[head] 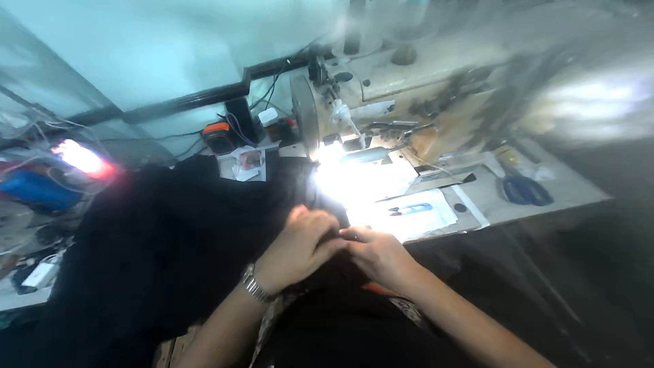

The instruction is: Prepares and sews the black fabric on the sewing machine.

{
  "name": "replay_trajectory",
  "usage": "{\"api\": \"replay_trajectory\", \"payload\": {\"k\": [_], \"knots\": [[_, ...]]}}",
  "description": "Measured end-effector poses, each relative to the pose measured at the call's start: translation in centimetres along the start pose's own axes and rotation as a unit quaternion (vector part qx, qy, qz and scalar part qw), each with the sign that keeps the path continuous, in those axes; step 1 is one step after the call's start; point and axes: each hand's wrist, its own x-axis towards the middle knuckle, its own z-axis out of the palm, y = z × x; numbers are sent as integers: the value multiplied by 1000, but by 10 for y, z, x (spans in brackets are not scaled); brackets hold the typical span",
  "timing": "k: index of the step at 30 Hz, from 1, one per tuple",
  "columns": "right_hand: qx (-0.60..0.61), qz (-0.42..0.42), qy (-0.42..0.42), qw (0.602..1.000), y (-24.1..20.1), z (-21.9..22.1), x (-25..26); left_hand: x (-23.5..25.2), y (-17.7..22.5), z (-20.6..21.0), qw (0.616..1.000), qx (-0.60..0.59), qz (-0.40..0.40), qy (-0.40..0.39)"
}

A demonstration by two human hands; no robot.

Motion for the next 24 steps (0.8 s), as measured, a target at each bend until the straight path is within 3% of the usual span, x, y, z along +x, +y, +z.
{"api": "replay_trajectory", "payload": {"k": [3, 5, 16, 24], "knots": [[-10, -25, 44, 999, -8, -7, -15, 15, -23, 34, 973, 182, -129, 62], [-20, -28, 58, 998, -6, -10, -17, 21, -23, 40, 965, 207, -149, 67], [-35, -18, 32, 999, 19, -14, 42, 71, -79, 20, 984, 100, -120, 81], [-43, 31, 92, 994, 46, 4, 78, 111, -129, 14, 982, 56, -64, 168]]}}
